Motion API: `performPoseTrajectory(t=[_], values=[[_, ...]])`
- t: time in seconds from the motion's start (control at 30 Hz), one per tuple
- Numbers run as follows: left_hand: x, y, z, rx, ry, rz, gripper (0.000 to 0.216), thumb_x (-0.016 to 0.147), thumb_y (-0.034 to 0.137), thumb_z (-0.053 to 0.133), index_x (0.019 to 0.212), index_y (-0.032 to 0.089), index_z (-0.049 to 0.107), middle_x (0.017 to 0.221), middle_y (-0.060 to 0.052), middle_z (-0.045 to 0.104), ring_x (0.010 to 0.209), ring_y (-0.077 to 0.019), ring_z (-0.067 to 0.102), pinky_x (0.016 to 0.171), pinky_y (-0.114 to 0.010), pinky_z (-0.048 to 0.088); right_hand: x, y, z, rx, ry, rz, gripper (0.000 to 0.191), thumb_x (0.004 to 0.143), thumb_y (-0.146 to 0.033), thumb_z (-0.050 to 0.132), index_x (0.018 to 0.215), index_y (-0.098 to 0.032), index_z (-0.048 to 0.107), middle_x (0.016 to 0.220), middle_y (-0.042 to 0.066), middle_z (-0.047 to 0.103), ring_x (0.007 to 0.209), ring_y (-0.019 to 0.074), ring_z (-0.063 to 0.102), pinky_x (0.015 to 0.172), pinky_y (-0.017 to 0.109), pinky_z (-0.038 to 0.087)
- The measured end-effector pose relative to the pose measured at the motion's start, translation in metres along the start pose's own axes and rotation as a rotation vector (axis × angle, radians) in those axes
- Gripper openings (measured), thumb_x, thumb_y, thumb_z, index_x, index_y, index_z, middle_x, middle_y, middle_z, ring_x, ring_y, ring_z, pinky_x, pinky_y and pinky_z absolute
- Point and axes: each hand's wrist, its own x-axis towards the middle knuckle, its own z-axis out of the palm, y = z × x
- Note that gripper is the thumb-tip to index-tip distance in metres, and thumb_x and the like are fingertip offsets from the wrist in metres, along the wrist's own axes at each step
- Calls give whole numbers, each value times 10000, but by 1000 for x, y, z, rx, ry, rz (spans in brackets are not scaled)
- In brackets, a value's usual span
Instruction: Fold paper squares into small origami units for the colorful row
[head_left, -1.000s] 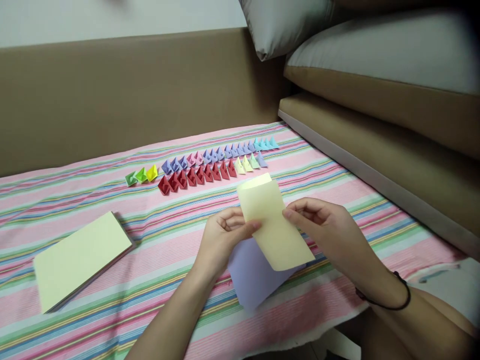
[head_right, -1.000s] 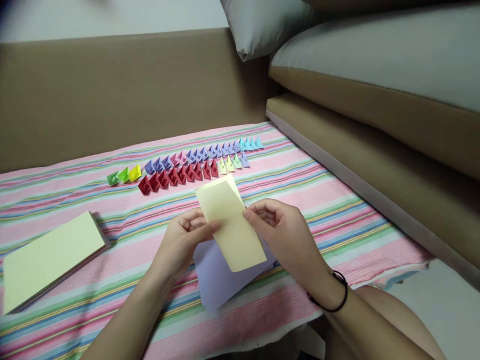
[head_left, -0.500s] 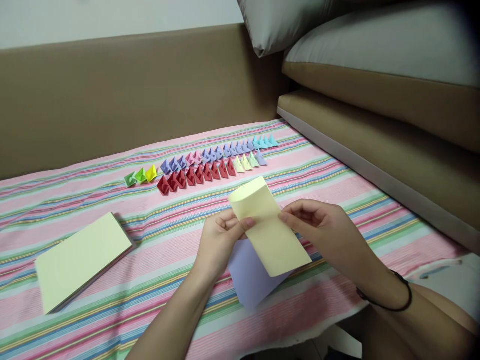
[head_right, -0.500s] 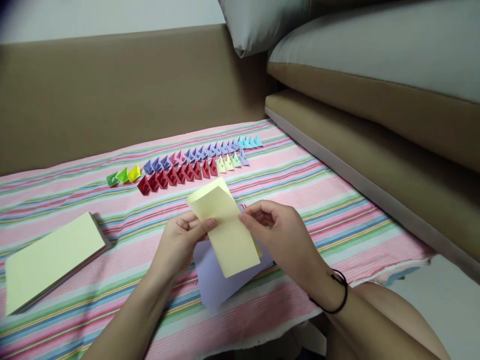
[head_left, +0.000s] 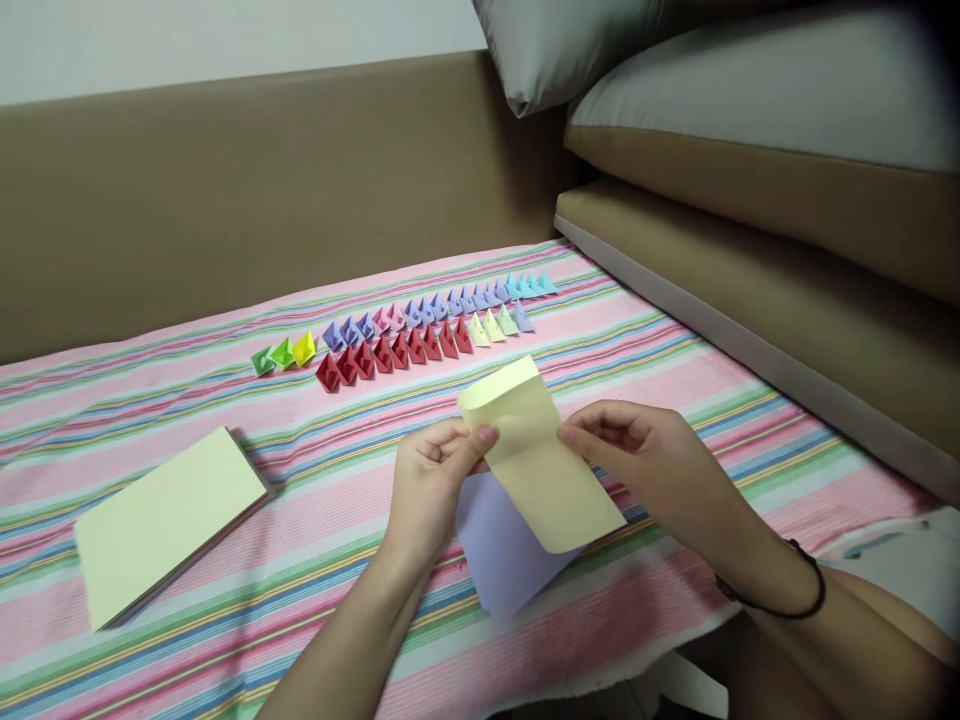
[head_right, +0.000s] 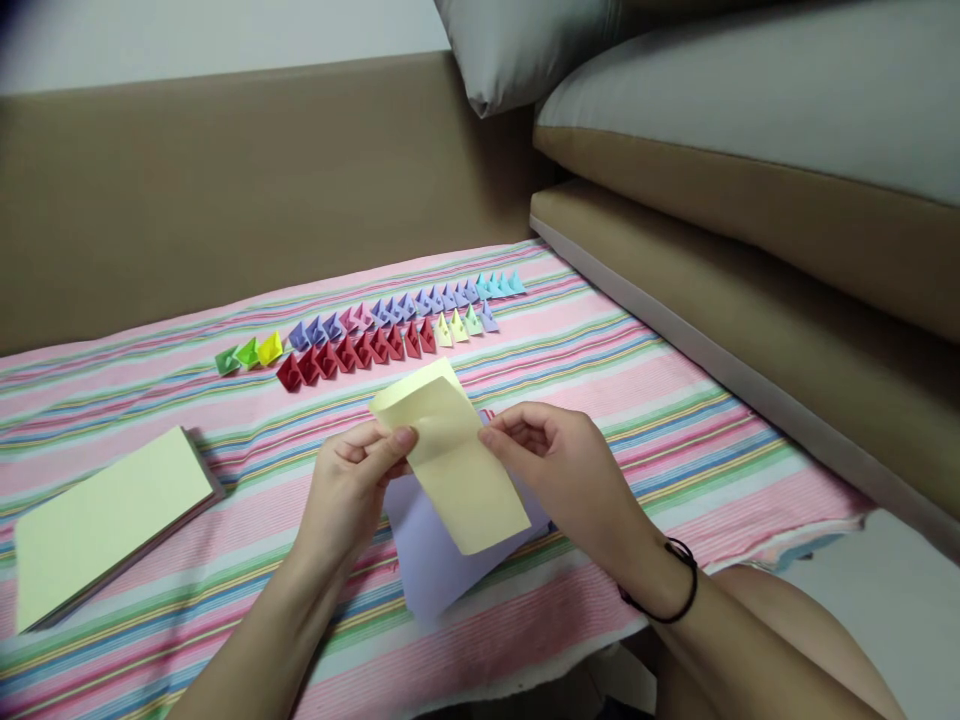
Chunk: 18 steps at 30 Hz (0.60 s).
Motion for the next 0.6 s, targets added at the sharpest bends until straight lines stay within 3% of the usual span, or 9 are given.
performPoseTrajectory(t=[0.13,0.27,0.43,0.6], values=[[3,1,0,-51,28,19,167,732,303,701,710,141,667,636,-15,684,597,-128,636,638,-235,504,1,2,-1,-38,-18,-9,166,768,-357,626,716,-201,650,744,7,682,699,155,624,596,244,480],[4,2,0,-55,123,39,187,690,301,734,641,142,649,517,21,606,509,-98,575,579,-214,478,1,3,-1,-63,-53,-7,196,781,-387,603,747,-198,641,765,23,677,717,172,628,584,255,488],[5,4,2,-97,132,58,198,677,322,739,643,145,657,578,7,627,548,-93,568,607,-213,471,1,3,-1,-54,-72,-10,202,780,-395,601,745,-200,638,767,22,679,721,170,628,595,257,492],[8,5,-1,-105,142,82,195,683,332,732,667,149,666,531,25,577,489,-71,507,533,-190,420,0,3,-1,-63,-53,-7,215,766,-406,612,742,-195,643,753,26,676,713,178,627,554,254,486]])
